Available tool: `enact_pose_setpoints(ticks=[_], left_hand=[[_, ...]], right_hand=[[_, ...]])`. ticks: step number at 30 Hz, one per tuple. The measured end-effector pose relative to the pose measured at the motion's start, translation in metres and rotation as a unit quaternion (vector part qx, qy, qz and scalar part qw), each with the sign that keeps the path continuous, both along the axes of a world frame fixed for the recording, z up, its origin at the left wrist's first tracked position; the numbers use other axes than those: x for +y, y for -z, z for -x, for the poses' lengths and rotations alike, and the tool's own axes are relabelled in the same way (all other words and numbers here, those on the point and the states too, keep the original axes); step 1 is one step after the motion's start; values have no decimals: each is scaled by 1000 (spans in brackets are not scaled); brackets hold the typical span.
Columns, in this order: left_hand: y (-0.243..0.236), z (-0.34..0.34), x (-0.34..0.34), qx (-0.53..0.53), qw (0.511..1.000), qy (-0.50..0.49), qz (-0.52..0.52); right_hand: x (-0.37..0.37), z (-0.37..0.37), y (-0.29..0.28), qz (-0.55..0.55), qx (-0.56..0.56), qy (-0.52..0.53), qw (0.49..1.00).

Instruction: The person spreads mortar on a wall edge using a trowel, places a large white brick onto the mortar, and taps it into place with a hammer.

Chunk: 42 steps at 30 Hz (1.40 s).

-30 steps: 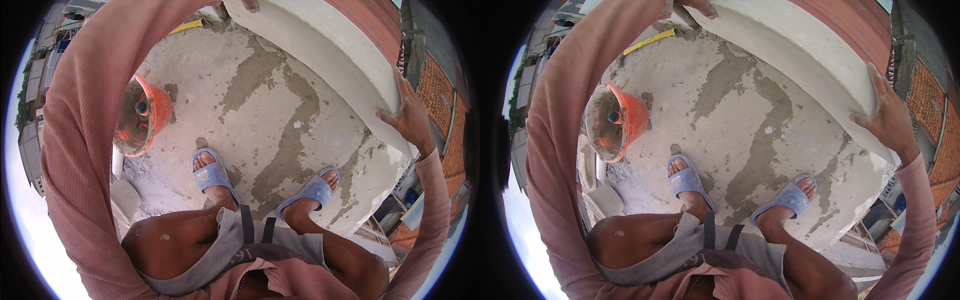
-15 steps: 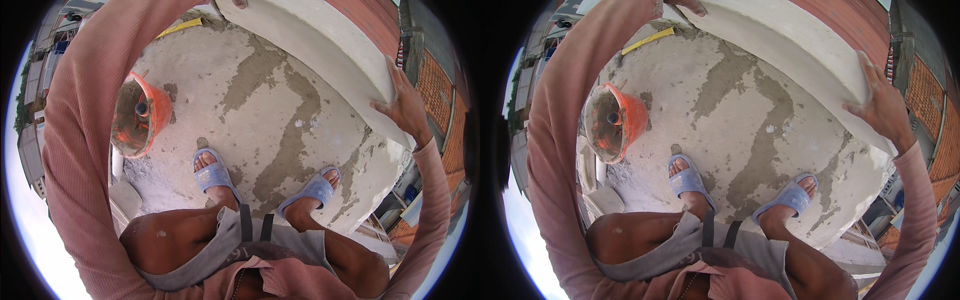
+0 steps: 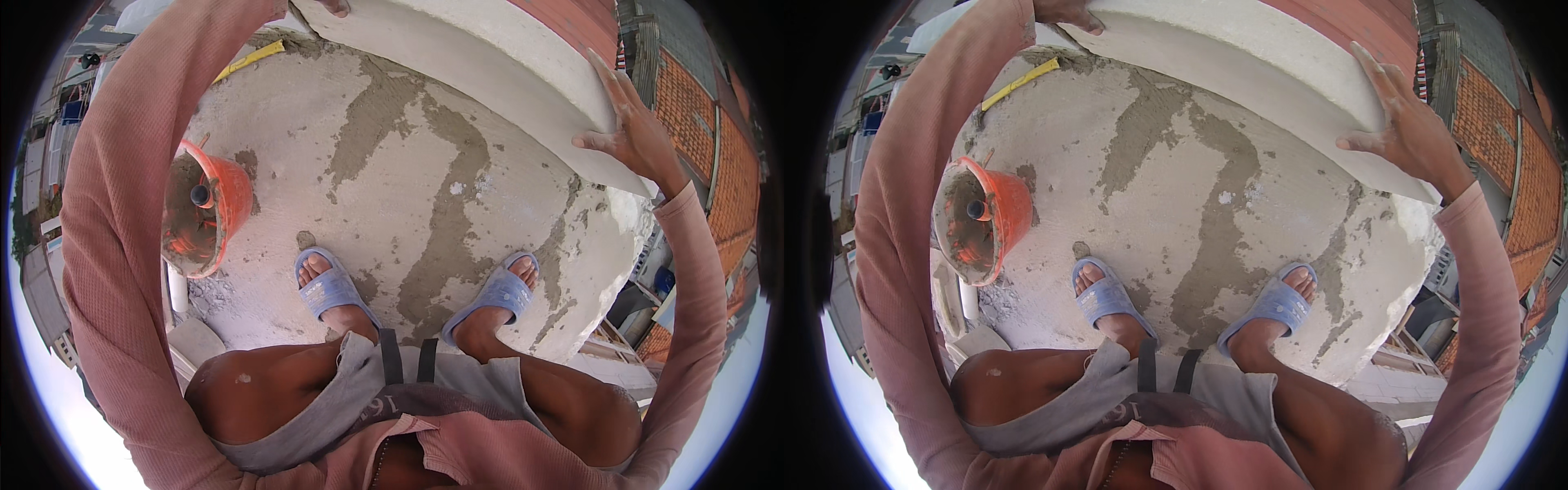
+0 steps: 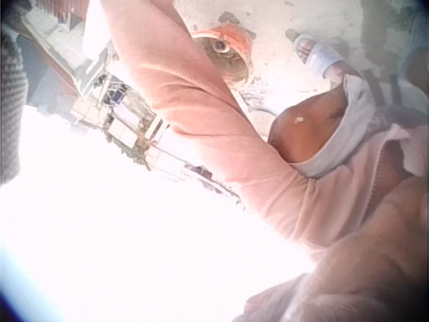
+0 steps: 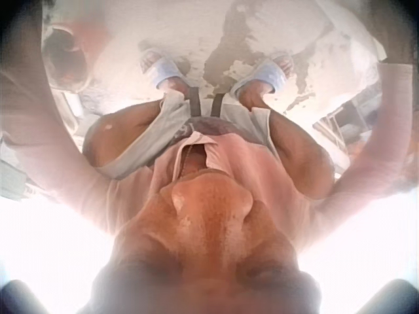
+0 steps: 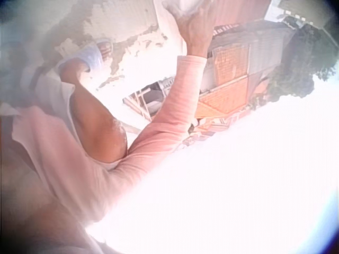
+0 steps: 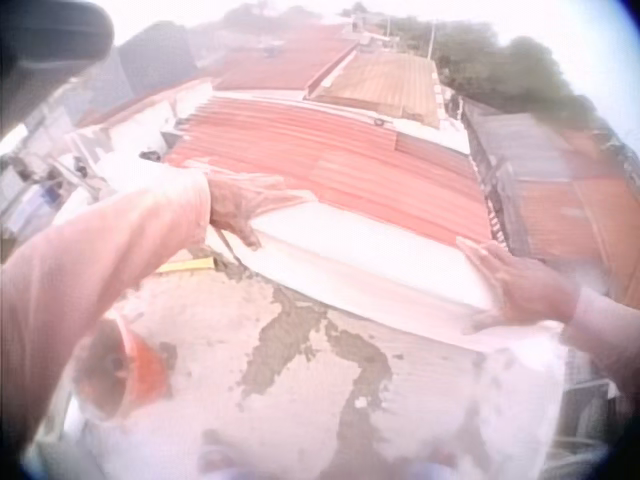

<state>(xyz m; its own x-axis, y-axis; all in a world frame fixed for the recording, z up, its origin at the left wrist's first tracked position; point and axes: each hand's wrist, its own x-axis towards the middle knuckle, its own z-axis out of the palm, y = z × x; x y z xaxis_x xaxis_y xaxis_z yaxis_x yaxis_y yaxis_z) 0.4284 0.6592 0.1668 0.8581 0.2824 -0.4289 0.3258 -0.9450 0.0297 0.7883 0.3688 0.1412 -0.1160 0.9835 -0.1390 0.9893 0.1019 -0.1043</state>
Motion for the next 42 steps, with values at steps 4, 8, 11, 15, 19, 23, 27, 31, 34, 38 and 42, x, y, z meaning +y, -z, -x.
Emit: enact_pose_setpoints(ticks=[4,8,11,15,19,23,27,31,34,38,42], left_hand=[[-22,-2,-22,38,999,-34,-17],[-15,-8,-17,71,990,-44,-111],[3,-3,0,46,990,-8,-135],[2,-8,1,1,997,9,-71],[-8,-13,-21,60,991,-83,-91],[23,23,13,-26,1000,-11,9],[-9,20,5,-154,987,-24,49],[-11,120,92,-364,916,-127,107],[38,180,154,-500,748,-92,427],[66,121,114,-373,882,-3,288],[56,100,73,-166,961,127,-182]], right_hand=[[-41,-53,-5,7,-96,-13,995],[-68,-77,-2,55,-32,70,996],[-66,-82,2,40,-36,59,997],[-67,-89,4,28,-19,49,998],[-57,-89,5,31,-12,39,999],[-36,-57,-6,99,5,83,992],[-64,-94,-13,85,88,106,987],[-53,-89,-4,75,97,93,988],[-37,-78,11,106,91,69,988],[-54,-93,3,110,56,90,988],[-60,-92,0,101,22,80,991]])
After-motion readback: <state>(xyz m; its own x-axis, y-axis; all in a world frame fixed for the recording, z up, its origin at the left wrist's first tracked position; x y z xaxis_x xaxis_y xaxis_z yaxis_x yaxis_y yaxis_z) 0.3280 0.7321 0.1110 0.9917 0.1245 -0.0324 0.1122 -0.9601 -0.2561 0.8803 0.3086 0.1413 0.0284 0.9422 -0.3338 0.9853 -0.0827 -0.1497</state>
